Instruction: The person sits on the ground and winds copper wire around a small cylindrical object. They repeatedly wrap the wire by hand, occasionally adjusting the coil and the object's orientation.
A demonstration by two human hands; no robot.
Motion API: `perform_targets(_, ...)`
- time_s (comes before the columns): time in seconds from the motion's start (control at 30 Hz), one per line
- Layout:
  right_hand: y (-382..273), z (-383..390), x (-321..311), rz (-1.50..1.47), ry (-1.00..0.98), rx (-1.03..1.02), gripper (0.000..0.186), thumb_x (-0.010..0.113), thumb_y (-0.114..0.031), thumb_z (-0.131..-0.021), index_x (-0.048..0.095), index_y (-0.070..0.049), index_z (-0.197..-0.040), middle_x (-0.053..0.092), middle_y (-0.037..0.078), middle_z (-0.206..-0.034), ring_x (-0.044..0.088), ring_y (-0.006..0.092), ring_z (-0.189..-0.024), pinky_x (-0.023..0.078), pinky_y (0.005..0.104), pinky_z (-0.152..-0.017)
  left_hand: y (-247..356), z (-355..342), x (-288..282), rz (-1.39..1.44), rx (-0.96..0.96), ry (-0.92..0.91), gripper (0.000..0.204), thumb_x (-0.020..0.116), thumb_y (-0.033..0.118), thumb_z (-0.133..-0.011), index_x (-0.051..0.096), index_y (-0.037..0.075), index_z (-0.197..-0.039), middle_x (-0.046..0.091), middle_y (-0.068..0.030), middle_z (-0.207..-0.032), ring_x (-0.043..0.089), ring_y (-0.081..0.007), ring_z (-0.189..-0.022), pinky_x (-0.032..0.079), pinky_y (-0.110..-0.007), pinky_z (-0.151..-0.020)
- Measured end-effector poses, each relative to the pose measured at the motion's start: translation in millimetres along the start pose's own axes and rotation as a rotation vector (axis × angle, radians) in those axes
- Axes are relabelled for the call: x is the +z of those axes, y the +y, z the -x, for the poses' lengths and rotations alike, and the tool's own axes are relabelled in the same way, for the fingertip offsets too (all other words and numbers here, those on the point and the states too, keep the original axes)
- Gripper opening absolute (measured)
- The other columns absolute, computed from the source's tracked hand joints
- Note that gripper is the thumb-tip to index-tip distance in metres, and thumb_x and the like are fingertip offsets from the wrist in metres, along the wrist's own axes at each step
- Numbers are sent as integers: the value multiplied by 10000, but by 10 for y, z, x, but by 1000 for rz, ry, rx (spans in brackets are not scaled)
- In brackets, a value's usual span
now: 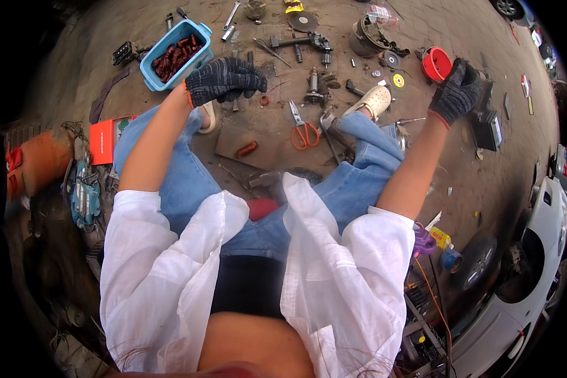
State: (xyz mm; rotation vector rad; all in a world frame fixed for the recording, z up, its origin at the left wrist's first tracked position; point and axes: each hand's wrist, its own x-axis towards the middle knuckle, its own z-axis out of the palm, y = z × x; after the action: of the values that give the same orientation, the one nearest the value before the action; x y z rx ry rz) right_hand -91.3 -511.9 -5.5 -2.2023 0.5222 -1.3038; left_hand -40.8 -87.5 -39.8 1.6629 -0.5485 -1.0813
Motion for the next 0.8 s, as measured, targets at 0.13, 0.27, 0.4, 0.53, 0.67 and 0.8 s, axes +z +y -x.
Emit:
perform_targets(0.13, 162, -51, -59, 143, -15, -64, 176, 602, -139, -812, 619, 27, -865, 646, 113, -791, 594, 193, -709, 466, 303, -696, -163, 115, -142, -161, -131, 47, 227, 549, 79, -811, 649, 76, -1016, 635, -27, -845, 559, -82, -592, 456, -228, -489)
perform_targets(0.27, 432, 52, 3, 344, -105, -244, 199, 566, -192, -839, 621, -19, -921, 637, 143, -805, 611, 269, -732, 472, 345, -683, -466, 160, -215, -127, 51, 97, 211, 556, 164, -827, 658, 89, -996, 624, 1, -801, 481, -60, -564, 376, -208, -471)
perform_targets(0.4, 624, 182, 115, 600, -306, -328, 314, 625, -276, -778, 597, -81, -1023, 599, 165, -965, 558, 329, -928, 437, 421, -790, -527, 236, -196, 165, 10, 243, 273, 582, 328, -839, 661, 99, -965, 631, 31, -814, 379, -15, -479, 276, -175, -387)
perform_targets(0.53, 52, 495, 341, 464, -210, -514, 426, 682, -274, -719, 553, -96, -1084, 572, 147, -1039, 514, 333, -994, 403, 427, -852, -434, 212, -161, 687, -153, 332, 266, 553, 212, -869, 603, 70, -1089, 638, -26, -937, 309, -12, -473, 259, -138, -401)
perform_targets(0.67, -984, 1065, 440, -129, -687, -521, 246, 620, -113, -775, 589, -64, -1014, 598, 127, -940, 567, 280, -859, 439, 351, -793, -331, 168, -86, 800, -10, 283, 283, 549, 207, -869, 591, 57, -1106, 639, -49, -1006, 331, -8, -489, 282, -133, -419)
perform_targets(0.8, -1519, 1824, 386, -845, -1485, 581, 335, 574, -166, -868, 495, -6, -1151, 590, 84, -1017, 602, 148, -807, 487, 269, -697, -253, 60, 11, 788, 166, 116, 269, 526, 154, -879, 587, 59, -1123, 636, -47, -1025, 332, -13, -498, 307, -137, -455)
